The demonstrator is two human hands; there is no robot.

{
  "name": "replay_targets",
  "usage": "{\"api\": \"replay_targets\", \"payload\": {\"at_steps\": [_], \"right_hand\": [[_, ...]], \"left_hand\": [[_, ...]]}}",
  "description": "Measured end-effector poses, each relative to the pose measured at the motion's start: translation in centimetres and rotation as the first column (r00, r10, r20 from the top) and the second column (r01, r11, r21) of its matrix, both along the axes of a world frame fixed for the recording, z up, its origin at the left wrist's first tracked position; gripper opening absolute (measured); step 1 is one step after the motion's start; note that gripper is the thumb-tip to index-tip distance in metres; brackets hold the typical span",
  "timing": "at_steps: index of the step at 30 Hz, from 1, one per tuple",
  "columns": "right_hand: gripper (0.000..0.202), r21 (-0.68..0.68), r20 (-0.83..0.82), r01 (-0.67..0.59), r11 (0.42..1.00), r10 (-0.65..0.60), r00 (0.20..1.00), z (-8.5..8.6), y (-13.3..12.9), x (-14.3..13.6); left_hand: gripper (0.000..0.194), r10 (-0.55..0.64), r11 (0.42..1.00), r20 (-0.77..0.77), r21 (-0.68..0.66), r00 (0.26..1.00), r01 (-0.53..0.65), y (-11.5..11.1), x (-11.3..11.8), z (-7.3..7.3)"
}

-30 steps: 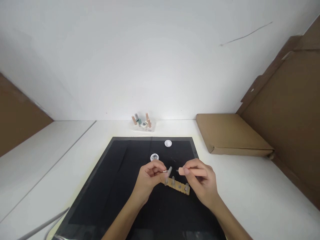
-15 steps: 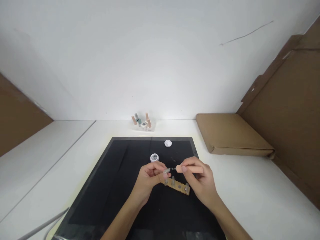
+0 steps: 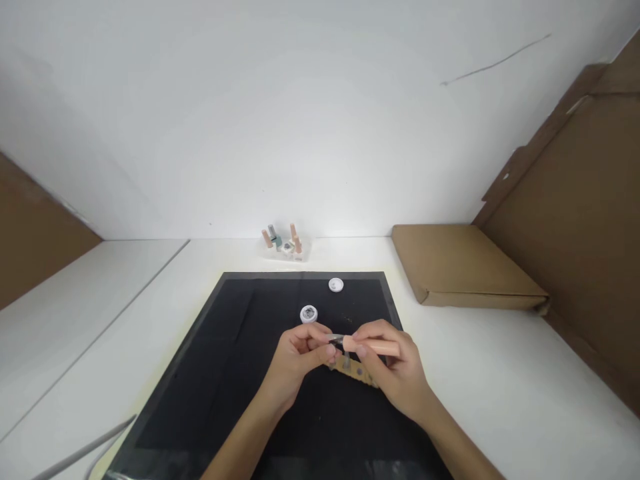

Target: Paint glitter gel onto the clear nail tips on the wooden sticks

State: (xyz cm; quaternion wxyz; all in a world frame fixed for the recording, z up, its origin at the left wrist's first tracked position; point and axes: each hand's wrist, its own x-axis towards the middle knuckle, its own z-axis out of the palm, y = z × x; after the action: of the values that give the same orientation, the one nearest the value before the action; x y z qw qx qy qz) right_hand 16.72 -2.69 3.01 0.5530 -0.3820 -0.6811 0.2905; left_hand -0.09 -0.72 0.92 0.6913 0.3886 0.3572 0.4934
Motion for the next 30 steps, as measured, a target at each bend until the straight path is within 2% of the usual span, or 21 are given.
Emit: {"api": "replay_targets", "payload": {"at_steps": [5,14,25,30], "right_hand": [[0.014,0.034,-0.024,0.088,0.995,-0.088,0.996,-0.38,-0.02,0.46],[0.007,0.005,-0.035,-0.033,0.999,0.033,0.999,0.21,-0.21,0.31],[0.022,0.074,0.001,0.185,0.98,-0.186,0.983,-0.57,0.17,0.7],[0.017,0.092,-0.047,0.142,0.986,-0.138,0.989,0.02,-0.05,0.66]], "left_hand": [[0.02,0.016,1.0,-0.003,-0.004,1.0,-0.016,-0.02,-0.12,-0.03],[0.019,-0.02,1.0,0.0,0.001,1.0,0.02,-0.13,0.08,0.0],[0.016,-0.003,1.0,0.014,0.012,1.0,0.003,-0.06,-0.15,-0.38],[0.015,-0.005,1.0,0.013,0.017,1.0,0.004,0.02,-0.16,-0.54]]}}
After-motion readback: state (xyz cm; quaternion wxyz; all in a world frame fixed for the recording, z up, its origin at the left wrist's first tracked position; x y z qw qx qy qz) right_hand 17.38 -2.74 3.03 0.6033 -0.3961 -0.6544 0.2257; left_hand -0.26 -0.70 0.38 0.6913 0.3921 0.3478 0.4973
